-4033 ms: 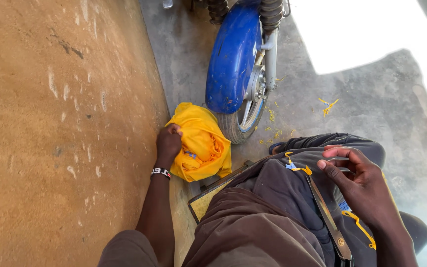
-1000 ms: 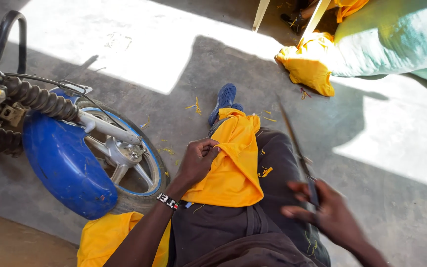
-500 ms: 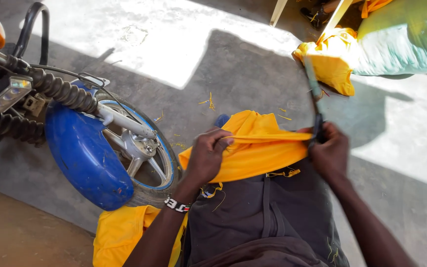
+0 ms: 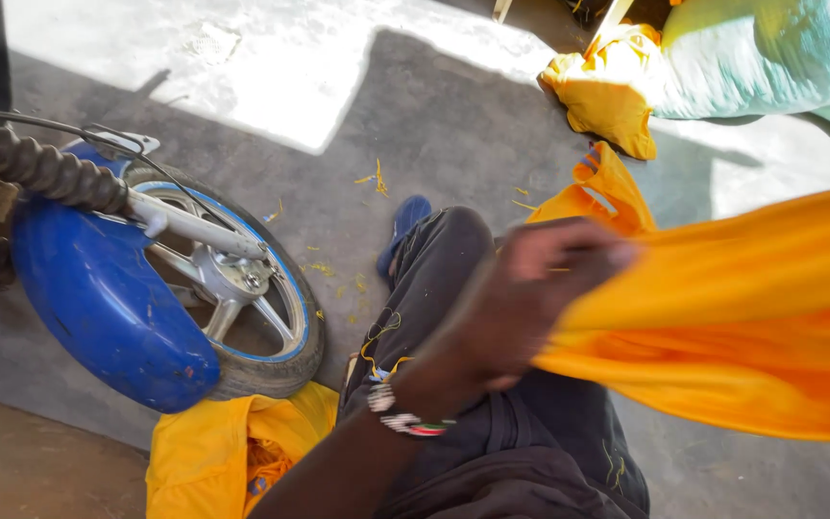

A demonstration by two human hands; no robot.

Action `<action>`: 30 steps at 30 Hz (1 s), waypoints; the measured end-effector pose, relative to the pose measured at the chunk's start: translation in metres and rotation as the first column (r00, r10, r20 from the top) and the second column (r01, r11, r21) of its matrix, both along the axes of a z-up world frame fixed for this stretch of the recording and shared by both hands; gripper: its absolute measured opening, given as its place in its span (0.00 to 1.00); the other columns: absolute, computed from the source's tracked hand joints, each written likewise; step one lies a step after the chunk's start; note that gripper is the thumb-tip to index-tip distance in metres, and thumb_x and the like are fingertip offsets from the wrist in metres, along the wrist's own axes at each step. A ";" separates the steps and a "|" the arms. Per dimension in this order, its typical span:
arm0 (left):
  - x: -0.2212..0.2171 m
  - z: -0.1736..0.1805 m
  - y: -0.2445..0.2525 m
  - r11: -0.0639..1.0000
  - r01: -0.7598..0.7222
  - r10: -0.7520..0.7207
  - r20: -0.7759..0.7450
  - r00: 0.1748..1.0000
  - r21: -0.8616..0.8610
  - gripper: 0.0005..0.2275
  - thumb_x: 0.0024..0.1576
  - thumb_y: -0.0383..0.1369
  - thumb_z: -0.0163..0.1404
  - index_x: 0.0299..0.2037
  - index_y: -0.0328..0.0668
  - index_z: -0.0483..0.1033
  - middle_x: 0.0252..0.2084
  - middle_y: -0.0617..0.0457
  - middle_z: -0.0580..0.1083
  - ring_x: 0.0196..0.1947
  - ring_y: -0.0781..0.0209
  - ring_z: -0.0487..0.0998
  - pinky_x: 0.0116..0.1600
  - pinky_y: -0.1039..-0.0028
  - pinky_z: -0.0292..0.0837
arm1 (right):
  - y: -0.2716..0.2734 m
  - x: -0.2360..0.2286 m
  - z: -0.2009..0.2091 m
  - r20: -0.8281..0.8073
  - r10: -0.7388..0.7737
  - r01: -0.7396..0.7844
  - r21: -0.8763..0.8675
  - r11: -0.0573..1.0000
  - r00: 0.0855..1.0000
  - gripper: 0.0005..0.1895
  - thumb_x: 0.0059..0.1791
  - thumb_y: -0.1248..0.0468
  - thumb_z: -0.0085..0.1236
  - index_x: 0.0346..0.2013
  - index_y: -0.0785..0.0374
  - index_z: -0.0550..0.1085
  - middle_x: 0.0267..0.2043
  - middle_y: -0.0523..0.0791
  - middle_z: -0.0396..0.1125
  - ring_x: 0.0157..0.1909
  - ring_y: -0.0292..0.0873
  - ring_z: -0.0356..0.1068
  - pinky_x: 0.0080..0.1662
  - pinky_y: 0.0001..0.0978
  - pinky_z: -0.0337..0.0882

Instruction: Trimming loose threads and excess fabric from yellow t-shirts using tailor scissors.

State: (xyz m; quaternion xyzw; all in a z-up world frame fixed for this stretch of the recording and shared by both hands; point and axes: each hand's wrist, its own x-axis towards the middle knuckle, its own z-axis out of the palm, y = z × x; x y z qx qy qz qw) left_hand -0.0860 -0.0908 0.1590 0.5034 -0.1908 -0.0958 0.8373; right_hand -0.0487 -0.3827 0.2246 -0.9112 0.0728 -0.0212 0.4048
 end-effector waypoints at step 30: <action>0.012 -0.159 0.062 0.827 -0.412 0.539 -0.332 0.774 0.382 0.04 0.57 0.21 0.54 0.36 0.32 0.83 0.26 0.54 0.75 0.19 0.71 0.67 0.25 0.81 0.67 | 0.022 -0.021 -0.132 -0.530 0.055 -0.457 -0.668 0.587 0.846 0.31 0.28 0.33 0.73 0.24 0.54 0.74 0.14 0.37 0.69 0.16 0.35 0.65 0.29 0.26 0.61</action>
